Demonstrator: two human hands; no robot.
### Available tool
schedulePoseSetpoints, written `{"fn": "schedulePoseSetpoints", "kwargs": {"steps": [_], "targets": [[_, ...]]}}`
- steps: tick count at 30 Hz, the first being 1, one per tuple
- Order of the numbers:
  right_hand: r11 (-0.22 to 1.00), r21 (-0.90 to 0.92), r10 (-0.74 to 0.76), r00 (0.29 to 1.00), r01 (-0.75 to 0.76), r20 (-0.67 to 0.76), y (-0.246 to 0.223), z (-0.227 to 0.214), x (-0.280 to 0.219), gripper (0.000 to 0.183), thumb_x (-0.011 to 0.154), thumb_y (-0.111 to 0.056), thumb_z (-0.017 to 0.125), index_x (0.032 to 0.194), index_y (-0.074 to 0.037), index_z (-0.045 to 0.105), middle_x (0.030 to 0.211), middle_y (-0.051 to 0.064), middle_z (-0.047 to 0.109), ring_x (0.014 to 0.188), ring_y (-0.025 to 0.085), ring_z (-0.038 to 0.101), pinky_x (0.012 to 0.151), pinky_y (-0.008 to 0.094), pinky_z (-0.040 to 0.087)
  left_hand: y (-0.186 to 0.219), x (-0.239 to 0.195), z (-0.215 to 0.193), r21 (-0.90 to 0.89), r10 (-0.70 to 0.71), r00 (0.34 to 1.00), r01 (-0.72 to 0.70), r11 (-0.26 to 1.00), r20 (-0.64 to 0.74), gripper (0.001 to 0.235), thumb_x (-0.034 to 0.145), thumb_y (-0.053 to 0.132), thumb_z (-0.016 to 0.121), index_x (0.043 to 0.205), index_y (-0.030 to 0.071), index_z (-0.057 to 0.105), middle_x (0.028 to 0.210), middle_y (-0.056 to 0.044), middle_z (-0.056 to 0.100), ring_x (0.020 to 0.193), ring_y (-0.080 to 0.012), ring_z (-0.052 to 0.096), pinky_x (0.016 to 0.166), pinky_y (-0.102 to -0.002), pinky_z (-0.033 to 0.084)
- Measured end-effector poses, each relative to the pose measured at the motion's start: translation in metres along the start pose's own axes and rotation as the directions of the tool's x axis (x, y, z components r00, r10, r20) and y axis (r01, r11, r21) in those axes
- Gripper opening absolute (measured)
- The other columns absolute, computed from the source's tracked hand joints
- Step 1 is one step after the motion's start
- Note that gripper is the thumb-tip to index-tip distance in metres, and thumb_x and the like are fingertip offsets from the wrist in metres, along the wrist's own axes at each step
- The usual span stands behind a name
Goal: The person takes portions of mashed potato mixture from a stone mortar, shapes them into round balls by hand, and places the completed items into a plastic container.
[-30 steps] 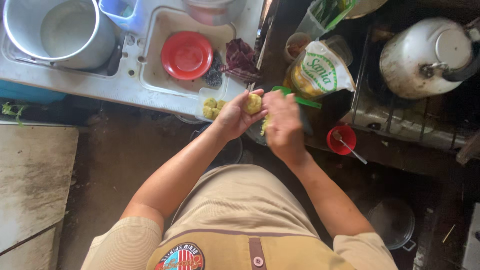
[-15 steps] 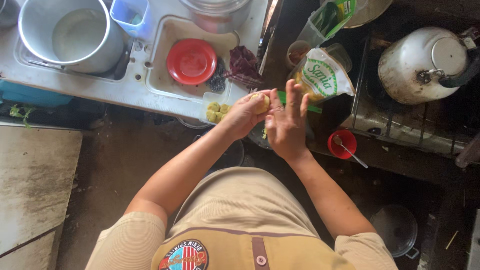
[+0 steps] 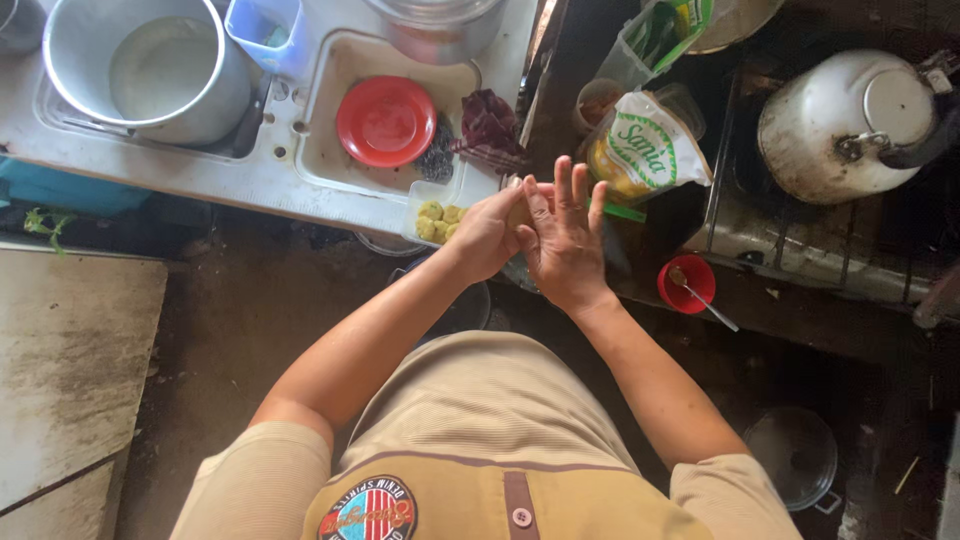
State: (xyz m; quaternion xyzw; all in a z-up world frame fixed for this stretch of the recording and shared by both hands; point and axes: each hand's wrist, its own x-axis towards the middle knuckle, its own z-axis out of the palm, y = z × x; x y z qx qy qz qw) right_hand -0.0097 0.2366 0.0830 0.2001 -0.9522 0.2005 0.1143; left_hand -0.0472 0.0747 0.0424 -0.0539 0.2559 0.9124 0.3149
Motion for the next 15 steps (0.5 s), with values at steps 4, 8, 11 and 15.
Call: {"fn": "schedulePoseSetpoints", "kwargs": {"steps": [4, 8, 11, 15], "targets": [[0.995, 0.097, -0.026, 0.997, 0.033, -0.071, 0.002, -0.014, 0.007, 0.064, 0.111, -0.045, 0.043, 0.162, -0.007, 0.042, 0.174, 0.022, 0.012, 0.164, 0.040, 0.008, 0.131, 0.068, 0.010, 0.002, -0.002, 0.000, 0.029, -0.029, 1.000, 0.029, 0.999, 0.010, 0.065, 0.110, 0.050, 0.030, 0.129, -0.004, 0.061, 0.119, -0.014, 0.069, 0.108, -0.0214, 0.069, 0.098, -0.038, 0.059], [0.991, 0.005, -0.136, 0.990, 0.136, 0.023, -0.001, -0.026, 0.015, 0.039, 0.108, -0.038, 0.058, 0.141, -0.019, 0.062, 0.171, 0.023, 0.016, 0.160, 0.042, 0.012, 0.128, 0.066, 0.015, 0.008, 0.001, -0.006, 0.127, -0.038, 0.998, 0.042, 0.991, -0.041, 0.069, 0.108, 0.054, 0.031, 0.129, -0.004, 0.062, 0.115, -0.014, 0.070, 0.100, -0.0233, 0.069, 0.093, -0.040, 0.058], [0.970, 0.203, -0.136, 0.991, 0.136, -0.014, -0.002, -0.035, 0.019, 0.043, 0.101, -0.031, 0.069, 0.139, -0.012, 0.064, 0.169, 0.022, 0.023, 0.160, 0.041, 0.022, 0.129, 0.060, 0.025, 0.009, 0.001, -0.004, 0.163, -0.092, 0.988, 0.111, 0.980, -0.121, 0.069, 0.110, 0.056, 0.034, 0.130, -0.005, 0.059, 0.117, -0.013, 0.069, 0.103, -0.0240, 0.068, 0.095, -0.042, 0.057], [0.960, 0.219, -0.160, 0.984, 0.173, -0.075, -0.007, -0.037, 0.018, 0.052, 0.095, -0.022, 0.076, 0.140, -0.003, 0.060, 0.164, 0.025, 0.031, 0.154, 0.044, 0.030, 0.127, 0.055, 0.031, 0.013, -0.001, -0.002, 0.190, -0.126, 0.992, 0.122, 0.974, 0.011, 0.076, 0.108, 0.058, 0.033, 0.134, -0.008, 0.059, 0.117, -0.018, 0.070, 0.105, -0.0262, 0.071, 0.095, -0.042, 0.058]]}}
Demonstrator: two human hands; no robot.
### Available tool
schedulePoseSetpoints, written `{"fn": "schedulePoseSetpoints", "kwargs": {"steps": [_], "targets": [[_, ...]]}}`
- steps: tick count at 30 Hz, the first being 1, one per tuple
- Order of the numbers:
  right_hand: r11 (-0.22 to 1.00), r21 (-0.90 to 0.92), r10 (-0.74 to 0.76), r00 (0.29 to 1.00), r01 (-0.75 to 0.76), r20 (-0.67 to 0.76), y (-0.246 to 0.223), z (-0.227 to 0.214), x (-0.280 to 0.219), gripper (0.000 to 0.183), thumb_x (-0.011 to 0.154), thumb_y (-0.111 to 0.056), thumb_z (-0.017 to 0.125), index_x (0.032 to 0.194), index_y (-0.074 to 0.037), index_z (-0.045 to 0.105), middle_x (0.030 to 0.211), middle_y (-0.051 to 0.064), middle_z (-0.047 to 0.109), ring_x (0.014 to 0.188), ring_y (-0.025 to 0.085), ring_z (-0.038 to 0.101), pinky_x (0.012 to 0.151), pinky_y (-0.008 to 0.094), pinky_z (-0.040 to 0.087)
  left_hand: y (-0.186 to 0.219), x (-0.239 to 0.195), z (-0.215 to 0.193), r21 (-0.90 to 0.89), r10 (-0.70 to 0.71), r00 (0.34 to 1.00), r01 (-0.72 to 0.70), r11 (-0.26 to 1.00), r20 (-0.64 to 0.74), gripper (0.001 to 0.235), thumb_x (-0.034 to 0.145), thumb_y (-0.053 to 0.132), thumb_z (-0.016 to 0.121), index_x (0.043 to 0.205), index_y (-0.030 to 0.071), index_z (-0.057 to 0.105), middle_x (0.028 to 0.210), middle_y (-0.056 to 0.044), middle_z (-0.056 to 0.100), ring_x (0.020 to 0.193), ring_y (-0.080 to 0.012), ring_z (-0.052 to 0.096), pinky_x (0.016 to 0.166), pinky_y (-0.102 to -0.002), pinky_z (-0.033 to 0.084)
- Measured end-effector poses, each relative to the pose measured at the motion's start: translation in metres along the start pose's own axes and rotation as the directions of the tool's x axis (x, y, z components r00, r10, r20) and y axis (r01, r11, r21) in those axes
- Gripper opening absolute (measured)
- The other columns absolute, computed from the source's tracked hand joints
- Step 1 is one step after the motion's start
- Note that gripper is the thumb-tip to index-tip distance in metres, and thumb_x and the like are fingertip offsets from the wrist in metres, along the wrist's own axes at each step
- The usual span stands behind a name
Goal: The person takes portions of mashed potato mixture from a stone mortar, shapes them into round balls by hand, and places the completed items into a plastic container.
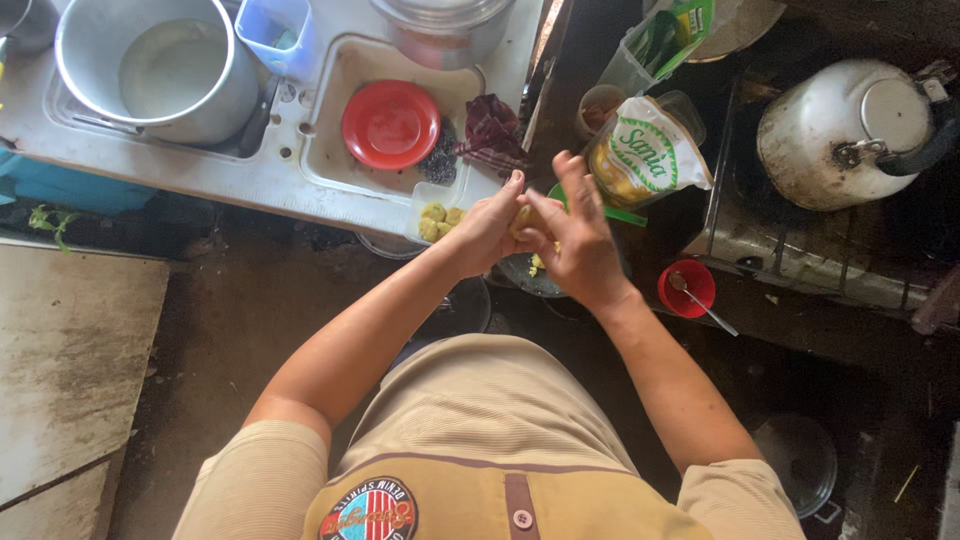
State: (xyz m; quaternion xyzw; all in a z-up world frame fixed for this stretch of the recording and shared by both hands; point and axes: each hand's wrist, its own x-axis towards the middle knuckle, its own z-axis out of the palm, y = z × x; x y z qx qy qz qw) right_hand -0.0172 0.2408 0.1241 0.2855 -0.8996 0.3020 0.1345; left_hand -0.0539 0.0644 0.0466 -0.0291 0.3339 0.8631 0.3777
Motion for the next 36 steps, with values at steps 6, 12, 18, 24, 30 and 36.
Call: {"fn": "schedulePoseSetpoints", "kwargs": {"steps": [6, 12, 18, 24, 30, 36], "targets": [[0.891, 0.376, 0.291, 0.956, -0.255, -0.043, 0.002, 0.008, -0.019, 0.024, 0.097, -0.011, 0.071, 0.118, -0.004, 0.063, 0.133, 0.020, 0.063, 0.124, 0.032, 0.061, 0.105, 0.045, 0.052, -0.001, 0.007, 0.012, -0.035, 0.014, 0.998, -0.013, 0.999, 0.053, 0.069, 0.105, 0.056, 0.037, 0.155, 0.009, 0.041, 0.146, -0.013, 0.053, 0.127, -0.0251, 0.055, 0.108, -0.043, 0.046], [-0.020, 0.910, 0.590, 0.730, -0.413, 0.344, 0.030, -0.006, -0.034, 0.024, 0.103, -0.011, 0.061, 0.125, -0.003, 0.063, 0.113, 0.011, 0.071, 0.099, 0.019, 0.072, 0.089, 0.037, 0.062, -0.015, 0.007, 0.027, 0.442, 0.290, 0.935, -0.353, 0.825, 0.206, 0.056, 0.111, 0.046, 0.040, 0.158, 0.016, 0.041, 0.167, -0.013, 0.033, 0.154, -0.0269, 0.033, 0.124, -0.042, 0.029], [-0.183, 0.897, 0.541, 0.721, -0.402, 0.434, 0.025, -0.018, -0.038, 0.027, 0.106, -0.015, 0.059, 0.126, 0.002, 0.064, 0.116, 0.012, 0.071, 0.105, 0.020, 0.072, 0.096, 0.040, 0.060, -0.024, 0.008, 0.038, 0.665, 0.355, 0.881, -0.471, 0.580, 0.314, 0.053, 0.114, 0.042, 0.037, 0.156, 0.011, 0.048, 0.168, -0.017, 0.032, 0.159, -0.0286, 0.029, 0.128, -0.042, 0.026], [-0.248, 0.904, 0.558, 0.712, -0.349, 0.428, 0.031, -0.021, -0.036, 0.032, 0.104, -0.021, 0.062, 0.123, 0.004, 0.064, 0.110, 0.012, 0.072, 0.100, 0.019, 0.072, 0.094, 0.037, 0.060, -0.028, 0.004, 0.047, 0.795, 0.436, 0.828, -0.511, 0.327, 0.353, 0.059, 0.116, 0.041, 0.031, 0.164, 0.007, 0.031, 0.170, -0.021, 0.026, 0.161, -0.0350, 0.023, 0.131, -0.044, 0.020], [-0.139, 0.918, 0.550, 0.742, -0.371, 0.383, 0.035, -0.015, -0.032, 0.027, 0.106, -0.015, 0.066, 0.125, 0.004, 0.062, 0.111, 0.010, 0.071, 0.098, 0.016, 0.069, 0.091, 0.035, 0.060, -0.021, -0.004, 0.052, 0.850, 0.462, 0.806, -0.494, 0.183, 0.369, 0.061, 0.115, 0.038, 0.036, 0.165, 0.005, 0.023, 0.173, -0.025, 0.015, 0.161, -0.0418, 0.019, 0.130, -0.046, 0.023], [-0.281, 0.893, 0.536, 0.715, -0.350, 0.449, 0.029, -0.023, -0.022, 0.038, 0.108, -0.026, 0.049, 0.127, 0.003, 0.063, 0.115, 0.010, 0.072, 0.098, 0.017, 0.071, 0.082, 0.031, 0.059, -0.024, -0.009, 0.063, 0.945, 0.507, 0.797, -0.273, -0.180, 0.327, 0.076, 0.104, 0.031, 0.055, 0.162, -0.003, 0.020, 0.169, -0.028, 0.012, 0.158, -0.0436, 0.017, 0.128, -0.050, 0.021]]}}
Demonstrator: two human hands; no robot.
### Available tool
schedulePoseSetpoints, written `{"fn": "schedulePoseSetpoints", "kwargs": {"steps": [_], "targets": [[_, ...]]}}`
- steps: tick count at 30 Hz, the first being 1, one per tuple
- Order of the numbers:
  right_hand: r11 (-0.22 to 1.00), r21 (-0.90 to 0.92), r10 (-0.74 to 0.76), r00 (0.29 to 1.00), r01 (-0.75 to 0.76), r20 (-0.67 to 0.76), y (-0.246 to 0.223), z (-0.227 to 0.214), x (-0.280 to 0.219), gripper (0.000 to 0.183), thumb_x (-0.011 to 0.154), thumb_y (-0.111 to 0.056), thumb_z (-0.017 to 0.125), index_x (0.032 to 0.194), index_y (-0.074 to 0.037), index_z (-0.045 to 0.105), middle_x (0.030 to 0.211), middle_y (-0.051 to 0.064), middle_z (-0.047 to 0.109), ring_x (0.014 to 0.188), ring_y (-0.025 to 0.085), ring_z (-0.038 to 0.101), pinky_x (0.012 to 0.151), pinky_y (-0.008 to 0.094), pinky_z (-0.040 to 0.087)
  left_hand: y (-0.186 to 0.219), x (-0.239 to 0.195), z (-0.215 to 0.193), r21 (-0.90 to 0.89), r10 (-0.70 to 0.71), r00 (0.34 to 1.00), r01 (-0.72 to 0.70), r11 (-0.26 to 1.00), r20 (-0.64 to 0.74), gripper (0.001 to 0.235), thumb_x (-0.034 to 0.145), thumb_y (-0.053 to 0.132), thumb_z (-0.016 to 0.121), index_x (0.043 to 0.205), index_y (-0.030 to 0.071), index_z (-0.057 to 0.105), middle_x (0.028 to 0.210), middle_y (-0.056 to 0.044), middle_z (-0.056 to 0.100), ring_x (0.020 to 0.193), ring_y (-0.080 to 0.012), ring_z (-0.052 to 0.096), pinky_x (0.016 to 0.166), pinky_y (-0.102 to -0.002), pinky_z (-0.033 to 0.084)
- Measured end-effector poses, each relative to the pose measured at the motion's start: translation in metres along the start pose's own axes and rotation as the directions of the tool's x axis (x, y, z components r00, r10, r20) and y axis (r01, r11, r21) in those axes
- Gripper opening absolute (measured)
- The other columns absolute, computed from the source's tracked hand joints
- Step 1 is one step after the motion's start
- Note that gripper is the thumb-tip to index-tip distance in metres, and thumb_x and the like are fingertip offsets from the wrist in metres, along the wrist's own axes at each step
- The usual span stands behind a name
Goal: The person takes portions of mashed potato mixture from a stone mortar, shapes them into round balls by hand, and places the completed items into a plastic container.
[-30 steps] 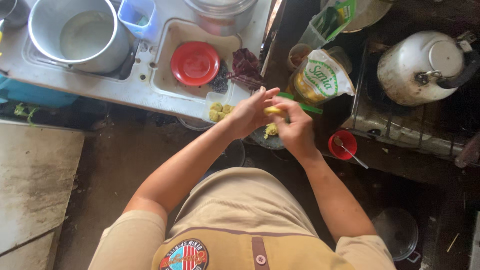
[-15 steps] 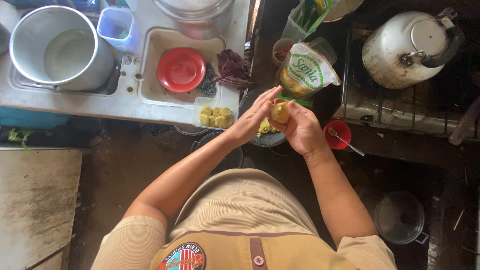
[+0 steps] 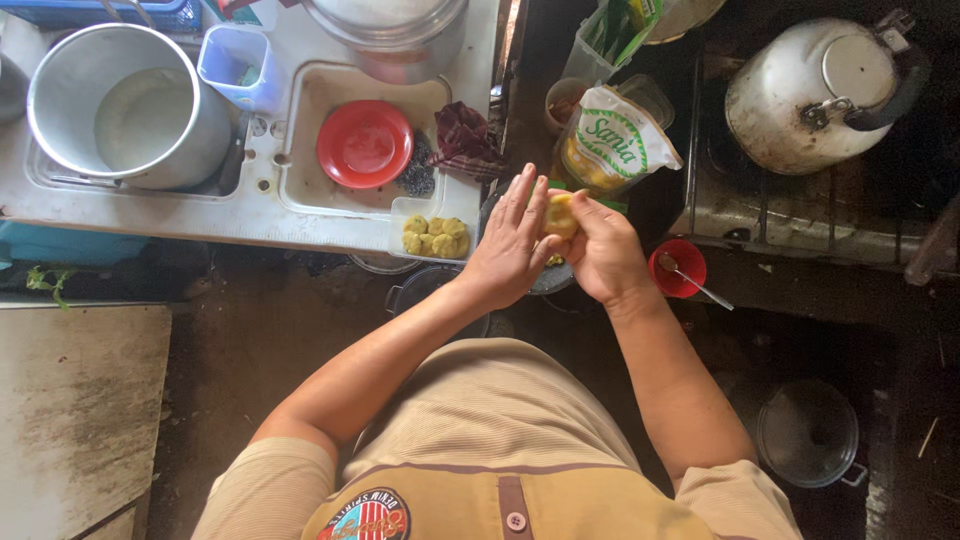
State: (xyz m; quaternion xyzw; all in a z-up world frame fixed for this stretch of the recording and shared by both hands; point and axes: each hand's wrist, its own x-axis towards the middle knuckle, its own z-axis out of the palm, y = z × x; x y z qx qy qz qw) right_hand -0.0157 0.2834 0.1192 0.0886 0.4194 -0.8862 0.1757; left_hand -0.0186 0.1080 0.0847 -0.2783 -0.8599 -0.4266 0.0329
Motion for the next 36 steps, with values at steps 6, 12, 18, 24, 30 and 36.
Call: {"fn": "schedulePoseSetpoints", "kwargs": {"steps": [6, 12, 18, 24, 30, 36], "targets": [[0.999, -0.001, -0.041, 0.999, 0.041, -0.011, 0.004, -0.001, -0.002, 0.038, 0.114, -0.025, 0.048, 0.131, 0.005, 0.062, 0.118, 0.011, 0.071, 0.100, 0.018, 0.069, 0.081, 0.033, 0.058, -0.003, -0.002, 0.001, 0.002, 0.030, 0.999, -0.030, 1.000, -0.013, 0.072, 0.104, 0.027, 0.056, 0.163, 0.000, 0.024, 0.171, -0.025, 0.014, 0.159, -0.0430, 0.018, 0.129, -0.051, 0.021], [0.999, 0.004, 0.044, 0.999, -0.044, -0.001, -0.002, 0.012, -0.008, 0.030, 0.109, -0.023, 0.049, 0.122, 0.001, 0.062, 0.110, 0.008, 0.071, 0.102, 0.017, 0.070, 0.095, 0.038, 0.061, -0.027, 0.004, -0.001, -0.403, 0.050, 0.999, -0.053, 0.914, -0.016, 0.048, 0.113, 0.029, 0.048, 0.158, 0.015, 0.043, 0.172, -0.019, 0.025, 0.158, -0.0371, 0.033, 0.130, -0.045, 0.031], [0.995, -0.097, 0.030, 1.000, -0.030, 0.002, 0.004, 0.006, -0.002, 0.023, 0.105, -0.012, 0.056, 0.121, 0.002, 0.063, 0.111, 0.009, 0.072, 0.101, 0.016, 0.071, 0.097, 0.037, 0.060, -0.027, 0.003, 0.002, -0.717, 0.018, 0.998, 0.033, 0.696, 0.063, 0.045, 0.114, 0.026, 0.047, 0.157, 0.014, 0.042, 0.172, -0.018, 0.021, 0.158, -0.0368, 0.032, 0.128, -0.044, 0.031], [0.999, -0.030, 0.026, 0.998, -0.024, 0.057, 0.001, 0.007, -0.005, 0.023, 0.108, -0.012, 0.058, 0.126, 0.003, 0.063, 0.113, 0.011, 0.071, 0.098, 0.016, 0.070, 0.092, 0.033, 0.059, -0.026, 0.004, -0.011, -0.432, 0.094, 0.994, -0.062, 0.900, 0.052, 0.060, 0.105, 0.019, 0.065, 0.159, 0.014, 0.040, 0.172, -0.017, 0.021, 0.158, -0.0330, 0.029, 0.127, -0.044, 0.034], [0.994, -0.087, 0.066, 0.996, -0.060, 0.061, -0.003, 0.013, -0.010, 0.029, 0.101, -0.010, 0.060, 0.126, 0.005, 0.061, 0.115, 0.014, 0.071, 0.100, 0.018, 0.072, 0.091, 0.034, 0.059, -0.034, 0.007, -0.024, -0.637, 0.126, 0.981, -0.005, 0.771, 0.145, 0.069, 0.100, 0.023, 0.072, 0.159, 0.014, 0.038, 0.171, -0.016, 0.017, 0.152, -0.0308, 0.040, 0.120, -0.044, 0.043], [0.983, -0.184, 0.006, 0.997, 0.008, 0.074, 0.005, 0.005, -0.009, 0.029, 0.107, -0.008, 0.061, 0.133, 0.005, 0.060, 0.122, 0.015, 0.067, 0.107, 0.020, 0.069, 0.098, 0.036, 0.059, -0.051, 0.005, -0.016, -0.649, 0.150, 0.978, -0.021, 0.760, 0.143, 0.070, 0.101, 0.024, 0.074, 0.160, 0.016, 0.038, 0.171, -0.013, 0.021, 0.157, -0.0296, 0.030, 0.124, -0.045, 0.039]]}}
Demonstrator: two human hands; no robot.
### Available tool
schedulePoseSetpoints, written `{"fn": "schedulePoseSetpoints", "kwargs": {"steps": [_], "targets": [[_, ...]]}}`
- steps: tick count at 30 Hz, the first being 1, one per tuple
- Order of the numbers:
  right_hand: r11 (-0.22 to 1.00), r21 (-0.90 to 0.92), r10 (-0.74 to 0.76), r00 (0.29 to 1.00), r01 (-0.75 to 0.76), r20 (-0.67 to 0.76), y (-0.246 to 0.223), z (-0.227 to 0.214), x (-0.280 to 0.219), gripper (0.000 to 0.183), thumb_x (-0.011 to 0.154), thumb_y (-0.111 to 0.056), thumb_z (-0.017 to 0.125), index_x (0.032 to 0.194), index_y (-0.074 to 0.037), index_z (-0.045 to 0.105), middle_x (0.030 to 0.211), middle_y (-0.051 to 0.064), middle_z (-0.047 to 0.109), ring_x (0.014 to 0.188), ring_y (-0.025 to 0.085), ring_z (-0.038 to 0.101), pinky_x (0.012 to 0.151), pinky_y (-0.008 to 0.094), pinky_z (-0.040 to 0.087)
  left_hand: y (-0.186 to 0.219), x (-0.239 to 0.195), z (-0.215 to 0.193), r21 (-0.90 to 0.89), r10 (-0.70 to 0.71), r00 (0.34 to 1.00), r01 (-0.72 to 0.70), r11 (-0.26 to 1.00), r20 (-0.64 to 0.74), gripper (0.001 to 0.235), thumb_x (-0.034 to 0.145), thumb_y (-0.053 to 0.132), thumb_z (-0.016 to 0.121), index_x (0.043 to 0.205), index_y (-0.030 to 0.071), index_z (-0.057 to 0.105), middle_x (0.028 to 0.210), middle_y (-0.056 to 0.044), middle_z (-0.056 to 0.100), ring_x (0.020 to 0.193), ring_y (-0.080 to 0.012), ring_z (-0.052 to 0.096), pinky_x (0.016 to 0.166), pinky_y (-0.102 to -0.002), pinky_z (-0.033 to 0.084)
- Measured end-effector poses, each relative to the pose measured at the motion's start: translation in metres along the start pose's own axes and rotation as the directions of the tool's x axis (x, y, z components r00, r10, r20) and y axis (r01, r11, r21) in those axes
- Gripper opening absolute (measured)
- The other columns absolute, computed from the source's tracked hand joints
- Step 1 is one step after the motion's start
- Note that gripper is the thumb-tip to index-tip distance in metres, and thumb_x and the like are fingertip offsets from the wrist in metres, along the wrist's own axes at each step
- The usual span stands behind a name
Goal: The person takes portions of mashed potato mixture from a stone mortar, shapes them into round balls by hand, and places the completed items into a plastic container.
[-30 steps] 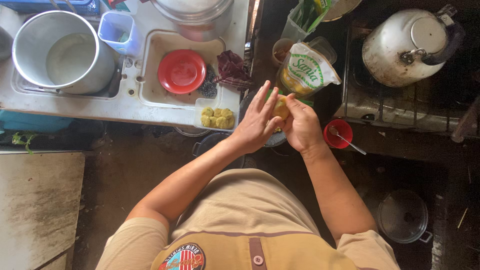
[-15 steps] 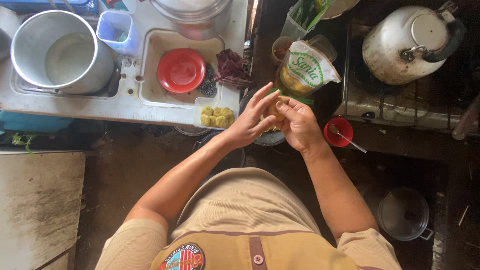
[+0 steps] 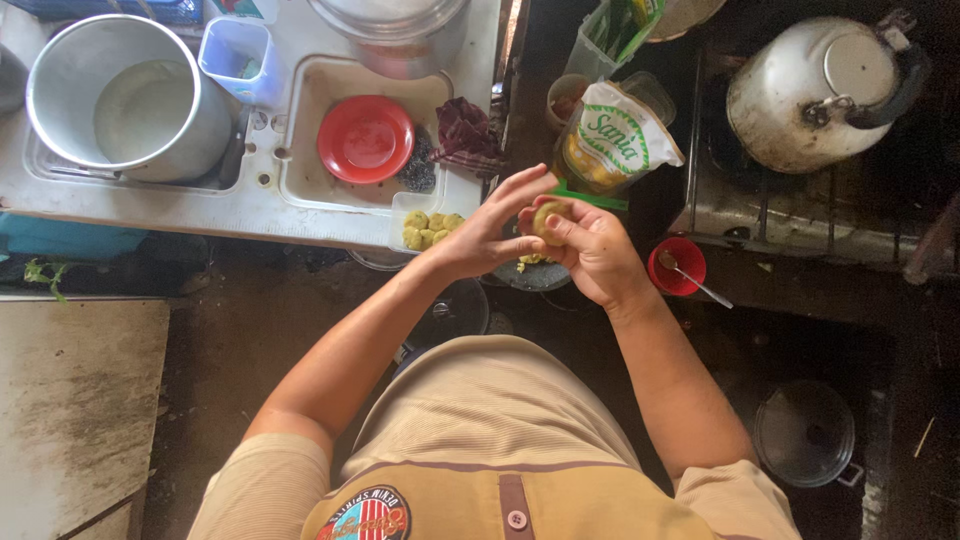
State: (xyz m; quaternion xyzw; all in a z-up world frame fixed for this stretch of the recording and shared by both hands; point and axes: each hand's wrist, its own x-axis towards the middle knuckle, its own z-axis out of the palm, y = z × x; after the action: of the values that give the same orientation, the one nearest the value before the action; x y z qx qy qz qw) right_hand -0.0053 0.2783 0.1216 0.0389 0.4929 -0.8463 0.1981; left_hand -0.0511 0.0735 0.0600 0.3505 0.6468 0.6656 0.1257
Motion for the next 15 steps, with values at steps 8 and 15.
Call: {"fn": "schedulePoseSetpoints", "kwargs": {"steps": [8, 15], "targets": [[0.222, -0.863, -0.399, 0.850, 0.454, 0.344, 0.013, 0.024, -0.014, 0.052, 0.113, -0.022, 0.048, 0.158, 0.002, 0.039, 0.160, 0.028, 0.047, 0.152, 0.040, 0.043, 0.128, 0.049, 0.025, -0.009, -0.015, 0.035, -0.998, -0.331, 0.944, 0.021, 0.056, 0.001, 0.055, 0.119, 0.040, 0.044, 0.159, 0.002, 0.041, 0.150, -0.016, 0.055, 0.133, -0.0286, 0.051, 0.114, -0.043, 0.043], [-0.034, -0.924, -0.499, 0.795, 0.381, 0.346, 0.018, 0.007, -0.009, 0.062, 0.108, -0.045, 0.048, 0.163, -0.017, 0.037, 0.173, 0.022, 0.017, 0.163, 0.043, 0.017, 0.132, 0.057, 0.015, 0.006, -0.022, 0.026, -0.968, -0.427, 0.904, 0.112, 0.224, 0.006, 0.044, 0.111, 0.028, 0.052, 0.145, 0.000, 0.051, 0.133, -0.015, 0.063, 0.118, -0.0243, 0.067, 0.102, -0.038, 0.056]]}}
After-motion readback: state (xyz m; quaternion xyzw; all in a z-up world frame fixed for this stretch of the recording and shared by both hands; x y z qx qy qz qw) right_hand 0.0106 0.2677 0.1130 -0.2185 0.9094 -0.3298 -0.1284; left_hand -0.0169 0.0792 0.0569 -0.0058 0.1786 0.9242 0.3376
